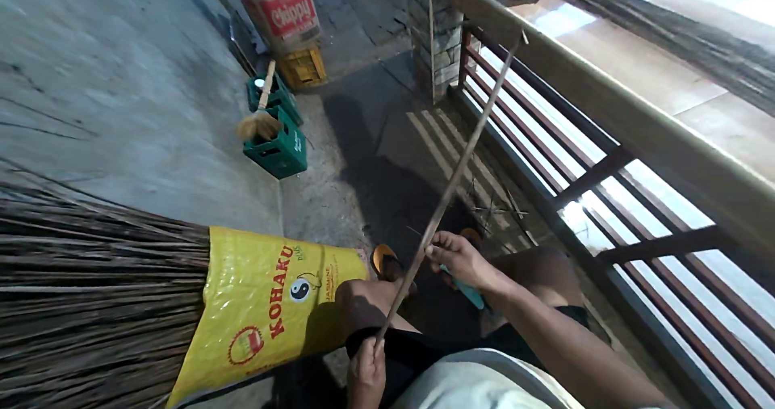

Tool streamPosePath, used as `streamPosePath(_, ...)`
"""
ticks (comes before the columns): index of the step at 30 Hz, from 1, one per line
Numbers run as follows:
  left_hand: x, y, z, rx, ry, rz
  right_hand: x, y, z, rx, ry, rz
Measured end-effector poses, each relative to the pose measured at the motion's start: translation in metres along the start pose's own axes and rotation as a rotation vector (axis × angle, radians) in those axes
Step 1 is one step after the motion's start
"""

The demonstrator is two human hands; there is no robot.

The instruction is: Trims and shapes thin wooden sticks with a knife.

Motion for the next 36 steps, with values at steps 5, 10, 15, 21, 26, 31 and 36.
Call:
streamPosePath(5,-0.004,0.004,0.016,-0.224,-0.163,0.177,0.000,0.015,-0.008,-0.030,-0.055,0.016)
streamPosePath(10,0.041,-0.010,-0.012,-0.431,-0.070,0.151,-0.007,0.061,-0.021,0.016,-0.093,0.157)
streamPosePath(15,0.043,-0.006,-0.023,-0.281,-0.045,0.061,-0.012,0.067,-0.028,-0.114,-0.069,0.211)
streamPosePath(21,0.006,-0.013,-0.021,-0.024,0.009,-0.024,-0.014,0.010,-0.004,-0.016,-0.065,0.038)
streamPosePath(26,-0.027,-0.013,0.012,0.050,-0.048,-0.007,-0.005,-0.040,0.005,0.084,-0.034,-0.040)
streamPosePath(31,-0.039,0.007,0.035,-0.217,-0.254,0.197,0.002,-0.018,-0.017,0.037,-0.020,-0.074)
streamPosePath(36,-0.018,0.014,0.019,-0.224,-0.220,0.196,0.004,0.027,-0.037,0.058,-0.051,0.101)
Point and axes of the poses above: each hand's wrist, its own x-axis towards the middle knuckle, its own y-axis out of the palm, z = x × y, the point moved 9 cm from there along x, towards the middle knuckle, and after that the axes turned 14 degrees about y, right-handed, at the moved point
